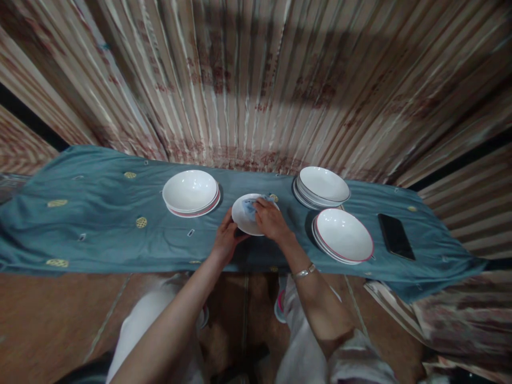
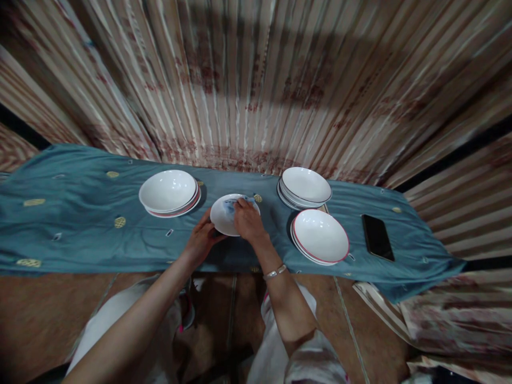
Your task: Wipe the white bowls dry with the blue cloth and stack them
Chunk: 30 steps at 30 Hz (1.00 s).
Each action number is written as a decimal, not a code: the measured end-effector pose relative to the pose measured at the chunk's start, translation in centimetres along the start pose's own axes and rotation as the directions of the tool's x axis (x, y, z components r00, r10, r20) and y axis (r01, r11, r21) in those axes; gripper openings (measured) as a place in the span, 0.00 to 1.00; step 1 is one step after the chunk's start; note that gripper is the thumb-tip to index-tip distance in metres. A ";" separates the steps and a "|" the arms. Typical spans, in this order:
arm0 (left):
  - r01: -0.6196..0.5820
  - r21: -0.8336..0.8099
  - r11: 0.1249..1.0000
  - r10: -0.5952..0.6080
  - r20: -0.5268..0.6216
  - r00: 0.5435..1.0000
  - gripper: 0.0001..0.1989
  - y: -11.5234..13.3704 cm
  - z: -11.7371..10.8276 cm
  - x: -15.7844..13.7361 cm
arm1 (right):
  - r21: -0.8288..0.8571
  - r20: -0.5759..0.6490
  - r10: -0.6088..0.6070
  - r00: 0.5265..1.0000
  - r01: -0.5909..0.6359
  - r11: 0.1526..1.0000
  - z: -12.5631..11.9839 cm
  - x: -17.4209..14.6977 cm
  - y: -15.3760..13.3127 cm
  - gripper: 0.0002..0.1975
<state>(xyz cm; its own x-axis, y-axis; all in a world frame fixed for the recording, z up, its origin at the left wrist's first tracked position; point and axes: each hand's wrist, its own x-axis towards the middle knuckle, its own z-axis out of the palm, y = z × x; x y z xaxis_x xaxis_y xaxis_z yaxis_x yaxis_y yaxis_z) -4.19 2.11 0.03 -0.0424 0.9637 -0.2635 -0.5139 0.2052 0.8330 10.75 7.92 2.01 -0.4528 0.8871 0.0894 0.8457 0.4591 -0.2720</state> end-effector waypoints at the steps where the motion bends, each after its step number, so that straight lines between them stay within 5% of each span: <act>1: -0.005 0.001 1.000 0.005 0.001 1.000 0.25 0.0 0.0 0.0 | 0.010 -0.003 -0.003 1.000 0.003 1.000 0.1 0.0 0.0 0.22; 23: 0.008 -0.019 1.000 -0.009 -0.037 0.999 0.26 -0.5 -0.1 0.2 | 0.209 -0.002 -0.137 0.991 0.134 0.969 1.8 1.0 0.6 0.21; 30: 0.002 -0.024 1.000 -0.002 -0.024 1.000 0.31 -0.7 -0.3 0.3 | 0.266 0.083 -0.172 0.982 0.145 0.953 1.7 1.4 0.6 0.20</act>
<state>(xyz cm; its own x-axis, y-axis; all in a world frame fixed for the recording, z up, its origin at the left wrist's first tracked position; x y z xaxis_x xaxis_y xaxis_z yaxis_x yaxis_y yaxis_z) -4.14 2.19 -0.76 -0.0613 0.9589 -0.2769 -0.5347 0.2027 0.8203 10.21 9.34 0.36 -0.6135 0.7877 0.0551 0.6655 0.5534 -0.5009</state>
